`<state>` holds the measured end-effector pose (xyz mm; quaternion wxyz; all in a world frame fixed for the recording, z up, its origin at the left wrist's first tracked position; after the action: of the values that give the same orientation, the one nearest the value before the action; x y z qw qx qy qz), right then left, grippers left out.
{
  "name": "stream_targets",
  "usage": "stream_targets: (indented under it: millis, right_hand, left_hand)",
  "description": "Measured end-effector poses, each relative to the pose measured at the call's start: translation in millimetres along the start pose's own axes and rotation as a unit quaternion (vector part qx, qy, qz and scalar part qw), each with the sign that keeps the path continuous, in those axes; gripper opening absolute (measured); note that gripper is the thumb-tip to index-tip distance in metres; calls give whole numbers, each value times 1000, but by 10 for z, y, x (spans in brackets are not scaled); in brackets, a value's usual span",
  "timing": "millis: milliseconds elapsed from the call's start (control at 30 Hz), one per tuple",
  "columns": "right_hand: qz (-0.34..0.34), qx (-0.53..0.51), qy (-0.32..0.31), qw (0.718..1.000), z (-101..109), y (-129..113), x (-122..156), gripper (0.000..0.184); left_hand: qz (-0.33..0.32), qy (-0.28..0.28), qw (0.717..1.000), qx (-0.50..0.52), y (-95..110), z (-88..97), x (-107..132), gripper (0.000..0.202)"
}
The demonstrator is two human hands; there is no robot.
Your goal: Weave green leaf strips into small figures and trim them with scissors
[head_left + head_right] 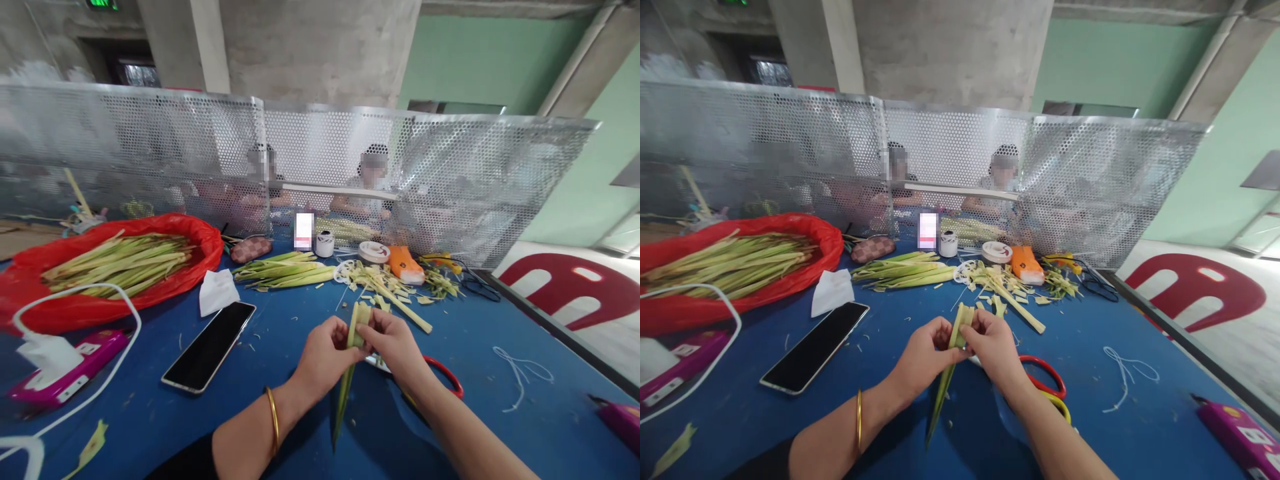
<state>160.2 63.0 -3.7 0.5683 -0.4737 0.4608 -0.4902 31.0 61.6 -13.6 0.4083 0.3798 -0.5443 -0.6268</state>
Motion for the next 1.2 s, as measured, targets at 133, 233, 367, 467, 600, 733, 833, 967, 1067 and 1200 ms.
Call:
stream_targets:
  millis: [133, 233, 367, 467, 600, 733, 833, 967, 1067, 1200]
  right_hand:
    - [-7, -28, -19, 999, 3, -8, 3, 21]
    - [-13, -57, -38, 998, -1, -11, -4, 21]
    - [-30, -86, -46, 995, -14, 15, -16, 32]
    - [-37, -96, -29, 994, -5, 27, -15, 40]
    - [-32, -96, -17, 995, 2, 8, -2, 42]
    - [-30, -78, -16, 996, 9, 0, 3, 43]
    - [-28, -47, -25, 998, -4, -1, 4, 43]
    - [-20, 12, -51, 998, -55, -19, 16, 41]
    - [-4, 21, -68, 997, -92, -35, 22, 35]
    - [23, 38, -44, 998, -70, -25, 22, 29]
  left_hand:
    - [23, 8, 998, 52, -45, 30, -3, 21]
    - [77, -16, 985, 155, -118, -18, 2, 24]
    - [117, -30, 968, 218, -160, -59, 15, 25]
    - [119, -29, 969, 216, -169, -56, 18, 26]
    - [109, -42, 969, 218, -176, -76, 12, 27]
    - [96, -10, 978, 184, -161, -25, 0, 23]
    - [63, 27, 989, 127, -103, 51, -13, 24]
    - [24, 46, 994, 92, -46, 102, -23, 24]
    - [30, 46, 993, 108, -69, 101, -21, 27]
    - [53, 38, 989, 131, -123, 78, -19, 30]
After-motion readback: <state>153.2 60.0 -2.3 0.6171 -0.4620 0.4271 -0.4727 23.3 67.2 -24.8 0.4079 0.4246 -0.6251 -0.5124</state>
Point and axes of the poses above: each hand's wrist, its own x-axis away from the middle knuckle, its own z-axis out of the back of the hand, y = z × x, the point moved 7 cm from there along -x, towards the middle knuckle, and after that the axes turned 9 degrees about -y, right-handed, at the moved point
